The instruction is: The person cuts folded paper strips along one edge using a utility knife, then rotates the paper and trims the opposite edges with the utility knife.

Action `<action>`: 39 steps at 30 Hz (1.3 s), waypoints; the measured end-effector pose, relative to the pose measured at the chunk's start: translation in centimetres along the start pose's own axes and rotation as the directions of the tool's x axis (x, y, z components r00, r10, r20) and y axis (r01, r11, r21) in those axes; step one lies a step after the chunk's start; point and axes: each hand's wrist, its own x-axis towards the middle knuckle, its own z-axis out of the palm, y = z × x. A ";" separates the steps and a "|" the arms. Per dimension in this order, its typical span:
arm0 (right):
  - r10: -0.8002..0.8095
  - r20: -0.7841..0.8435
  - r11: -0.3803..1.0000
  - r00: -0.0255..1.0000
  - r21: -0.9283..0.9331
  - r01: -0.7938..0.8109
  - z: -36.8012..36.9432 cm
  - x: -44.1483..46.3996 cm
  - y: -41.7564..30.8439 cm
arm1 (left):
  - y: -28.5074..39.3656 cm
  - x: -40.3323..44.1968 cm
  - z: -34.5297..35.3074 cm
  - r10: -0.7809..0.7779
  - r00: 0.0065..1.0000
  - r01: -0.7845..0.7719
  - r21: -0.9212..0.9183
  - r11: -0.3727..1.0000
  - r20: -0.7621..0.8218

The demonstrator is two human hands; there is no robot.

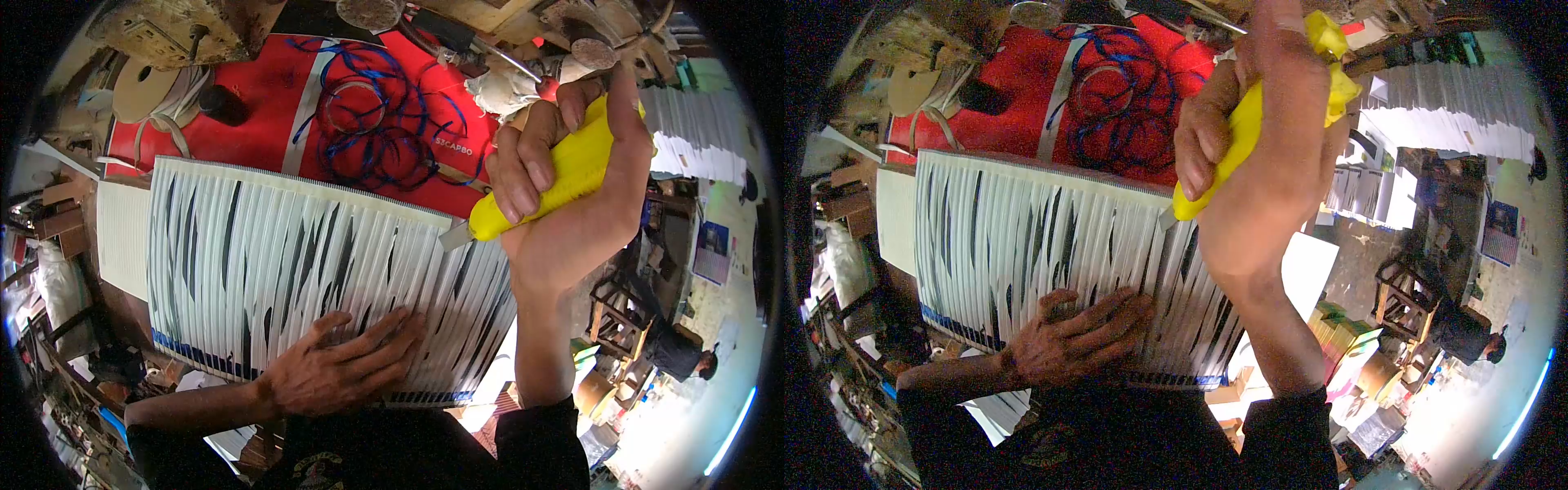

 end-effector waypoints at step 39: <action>-0.264 -0.065 0.819 0.962 -0.542 0.188 0.4 1.9 4.7 | -0.2 -0.1 0.3 0.043 0.999 -0.044 -0.086 0.995 -0.013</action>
